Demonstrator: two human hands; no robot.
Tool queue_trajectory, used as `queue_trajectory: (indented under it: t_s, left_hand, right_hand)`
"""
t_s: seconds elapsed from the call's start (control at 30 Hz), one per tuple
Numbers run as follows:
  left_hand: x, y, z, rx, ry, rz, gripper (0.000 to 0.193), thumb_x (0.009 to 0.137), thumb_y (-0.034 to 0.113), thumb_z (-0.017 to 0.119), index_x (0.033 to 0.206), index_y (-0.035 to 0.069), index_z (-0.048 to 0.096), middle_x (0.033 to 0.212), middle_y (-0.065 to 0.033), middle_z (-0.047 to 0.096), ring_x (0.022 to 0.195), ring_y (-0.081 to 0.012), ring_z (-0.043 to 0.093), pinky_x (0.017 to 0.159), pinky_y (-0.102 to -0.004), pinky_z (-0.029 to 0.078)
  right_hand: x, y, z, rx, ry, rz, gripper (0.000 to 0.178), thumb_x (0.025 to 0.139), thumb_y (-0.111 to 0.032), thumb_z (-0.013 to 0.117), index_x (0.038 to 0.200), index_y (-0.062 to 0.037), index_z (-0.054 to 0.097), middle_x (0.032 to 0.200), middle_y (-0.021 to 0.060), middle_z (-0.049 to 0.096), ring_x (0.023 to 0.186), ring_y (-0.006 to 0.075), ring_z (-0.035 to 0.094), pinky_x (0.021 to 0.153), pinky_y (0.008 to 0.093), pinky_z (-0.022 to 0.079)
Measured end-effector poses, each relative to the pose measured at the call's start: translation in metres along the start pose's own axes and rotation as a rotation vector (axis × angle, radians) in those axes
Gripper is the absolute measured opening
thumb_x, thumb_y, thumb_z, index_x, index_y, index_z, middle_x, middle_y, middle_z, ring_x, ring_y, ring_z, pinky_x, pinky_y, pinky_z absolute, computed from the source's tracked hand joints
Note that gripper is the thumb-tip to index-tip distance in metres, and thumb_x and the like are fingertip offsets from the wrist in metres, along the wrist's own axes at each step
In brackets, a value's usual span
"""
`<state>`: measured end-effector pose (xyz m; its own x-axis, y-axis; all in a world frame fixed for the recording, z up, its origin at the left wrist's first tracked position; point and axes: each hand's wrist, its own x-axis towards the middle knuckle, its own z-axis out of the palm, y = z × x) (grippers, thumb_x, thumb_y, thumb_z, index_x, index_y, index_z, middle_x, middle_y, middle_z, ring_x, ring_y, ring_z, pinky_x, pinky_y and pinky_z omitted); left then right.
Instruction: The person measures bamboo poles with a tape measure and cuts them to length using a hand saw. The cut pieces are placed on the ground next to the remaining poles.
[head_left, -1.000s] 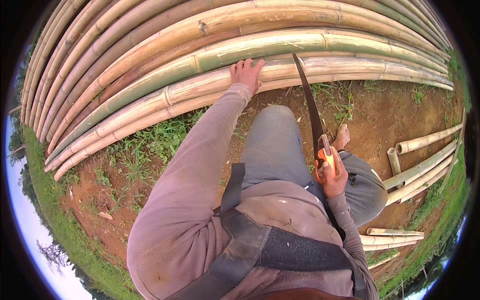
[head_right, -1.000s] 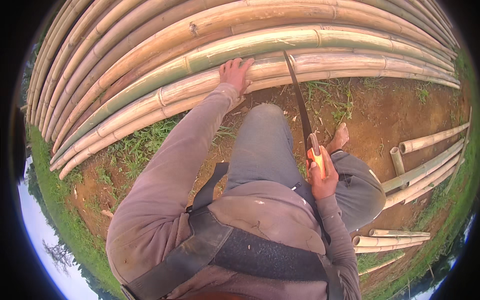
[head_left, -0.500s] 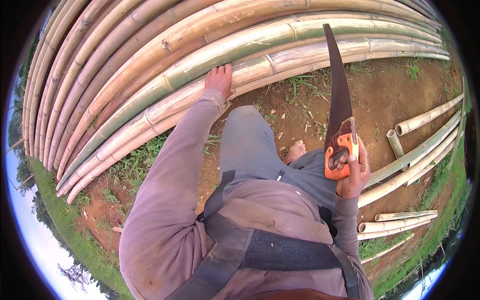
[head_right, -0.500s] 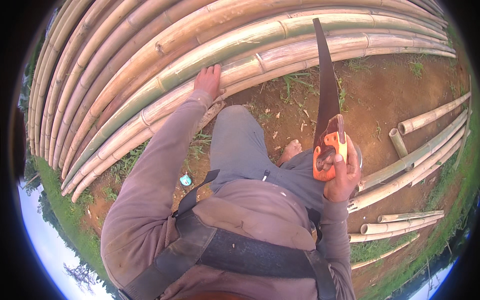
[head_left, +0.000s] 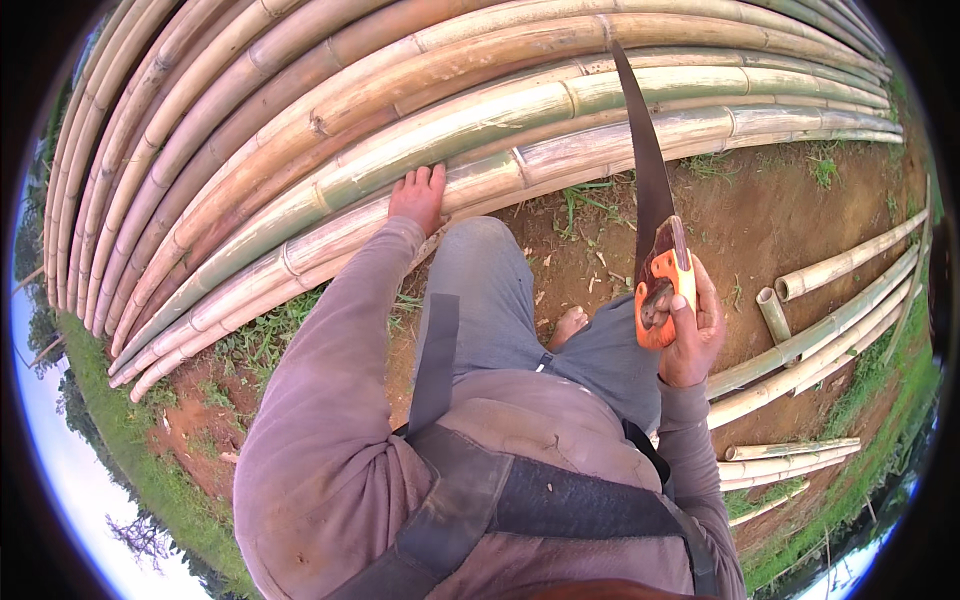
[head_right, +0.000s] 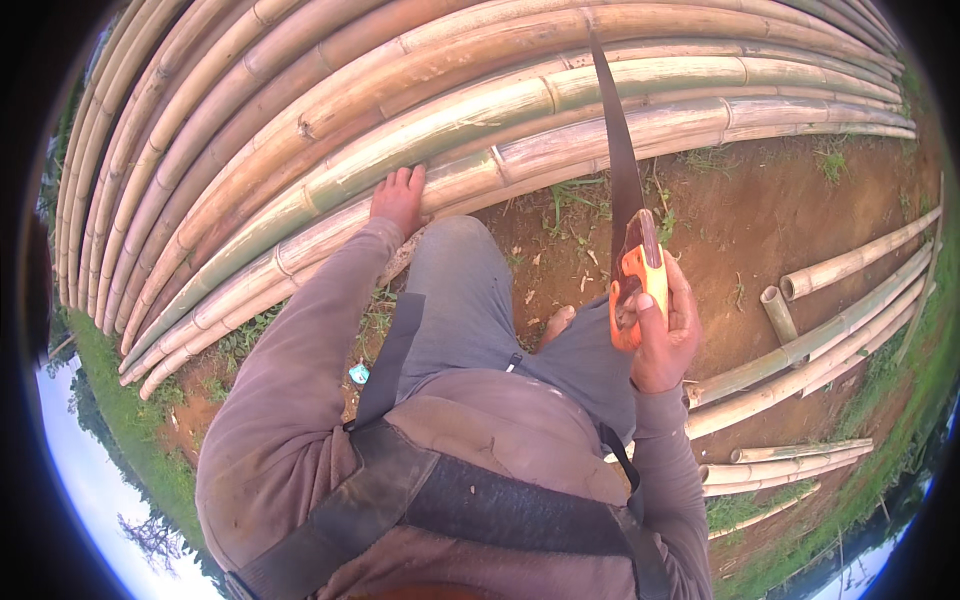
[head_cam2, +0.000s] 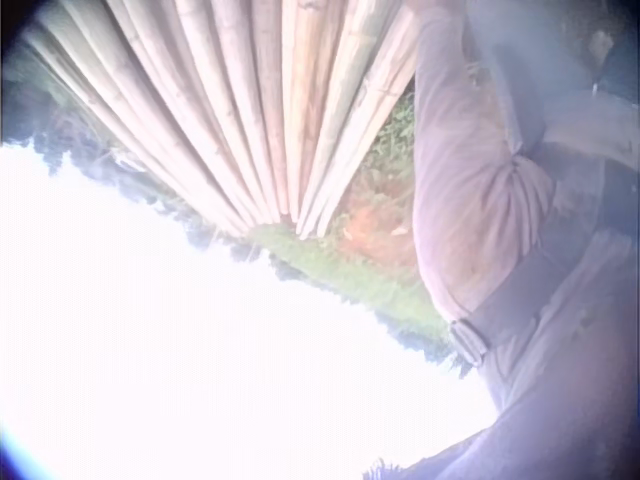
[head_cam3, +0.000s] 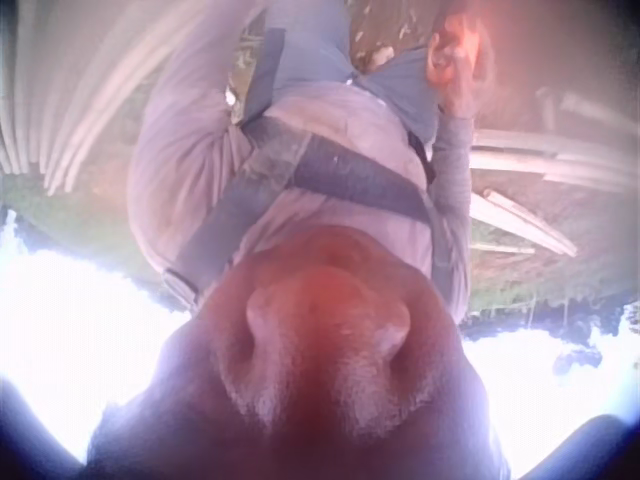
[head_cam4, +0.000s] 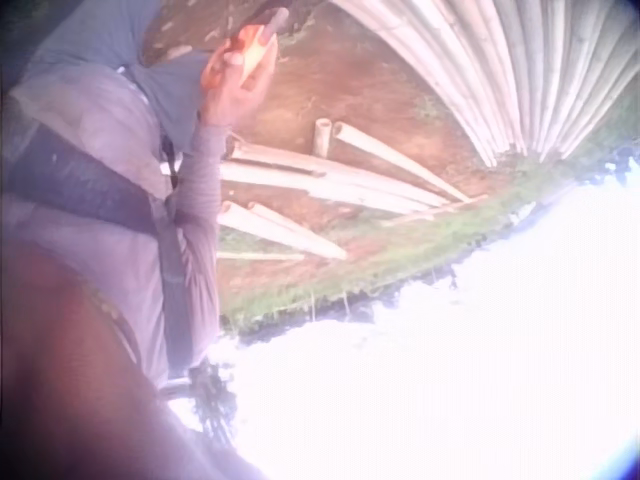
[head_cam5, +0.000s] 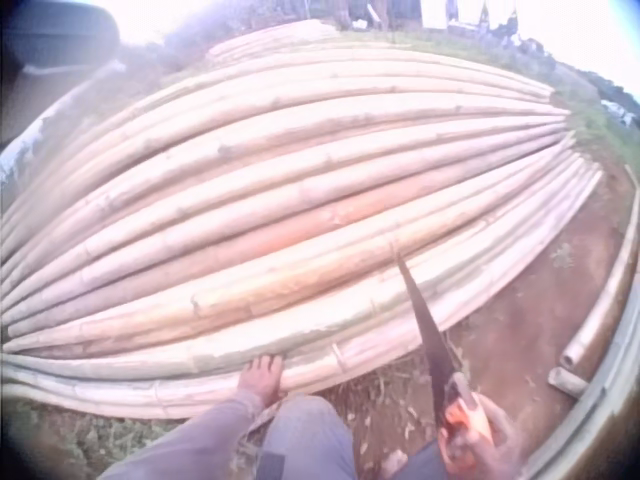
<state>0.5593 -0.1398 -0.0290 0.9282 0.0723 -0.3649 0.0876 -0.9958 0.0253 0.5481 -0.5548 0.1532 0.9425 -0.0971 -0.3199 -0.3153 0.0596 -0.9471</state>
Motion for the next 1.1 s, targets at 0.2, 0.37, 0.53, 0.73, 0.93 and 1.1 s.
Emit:
queue_trajectory:
  t_s: [0.2, 0.37, 0.53, 0.73, 0.93, 1.1]
  left_hand:
    - [0.008, 0.002, -0.009, 0.017, -0.044, -0.024, 0.088, 0.068, 0.024, 0.093, 0.139, 0.010, 0.045, 0.132, -0.0163, 0.055, 0.127, -0.0378, 0.057, 0.106, -0.0488, 0.051]
    - [0.009, 0.004, -0.018, 0.023, -0.048, -0.049, 0.084, 0.065, 0.020, 0.093, 0.134, 0.008, 0.046, 0.132, -0.0172, 0.055, 0.128, -0.0388, 0.057, 0.105, -0.0488, 0.052]
    - [0.010, 0.010, -0.023, 0.042, -0.089, -0.080, 0.080, 0.066, 0.020, 0.093, 0.130, 0.008, 0.047, 0.133, -0.0169, 0.055, 0.129, -0.0376, 0.057, 0.106, -0.0483, 0.052]
    - [0.008, 0.017, -0.024, 0.061, -0.055, -0.050, 0.082, 0.070, 0.027, 0.095, 0.133, 0.007, 0.046, 0.133, -0.0161, 0.058, 0.128, -0.0361, 0.059, 0.107, -0.0474, 0.051]
    - [0.006, 0.012, -0.002, 0.068, -0.021, -0.037, 0.085, 0.069, 0.029, 0.094, 0.135, 0.007, 0.046, 0.133, -0.0181, 0.058, 0.128, -0.0385, 0.059, 0.107, -0.0469, 0.051]
    - [0.011, 0.020, -0.030, 0.064, -0.144, -0.072, 0.087, 0.070, 0.029, 0.092, 0.141, 0.008, 0.046, 0.136, -0.0188, 0.058, 0.129, -0.0373, 0.059, 0.108, -0.0456, 0.051]
  right_hand:
    - [-0.017, 0.019, 0.007, 0.126, -0.094, -0.006, 0.055, 0.098, -0.003, 0.060, 0.151, 0.0085, 0.048, 0.091, 0.0062, 0.067, 0.073, 0.0085, 0.060, 0.067, 0.0232, 0.051]
    - [-0.052, 0.028, -0.021, 0.152, -0.076, 0.074, 0.055, 0.097, -0.002, 0.059, 0.151, 0.0061, 0.049, 0.090, 0.0054, 0.066, 0.071, 0.0086, 0.059, 0.066, 0.0236, 0.051]
    - [-0.079, 0.030, -0.054, 0.115, -0.019, 0.090, 0.054, 0.097, -0.002, 0.057, 0.150, 0.0054, 0.050, 0.089, 0.0050, 0.066, 0.070, 0.0085, 0.059, 0.066, 0.0237, 0.052]
    - [-0.071, 0.034, -0.043, 0.270, 0.166, 0.078, 0.052, 0.097, -0.001, 0.057, 0.148, 0.0066, 0.051, 0.094, 0.0069, 0.068, 0.076, 0.0093, 0.062, 0.069, 0.0241, 0.054]
    - [0.011, 0.035, -0.078, -0.007, 0.210, -0.254, 0.058, 0.095, -0.001, 0.058, 0.151, 0.0060, 0.045, 0.113, 0.0083, 0.064, 0.079, 0.0084, 0.061, 0.069, 0.0251, 0.055]
    - [0.146, 0.142, -0.176, -1.035, -0.007, -0.087, 0.060, 0.093, -0.019, 0.065, 0.150, -0.0092, 0.052, 0.143, 0.0239, 0.062, 0.125, 0.0410, 0.065, 0.106, 0.0451, 0.051]
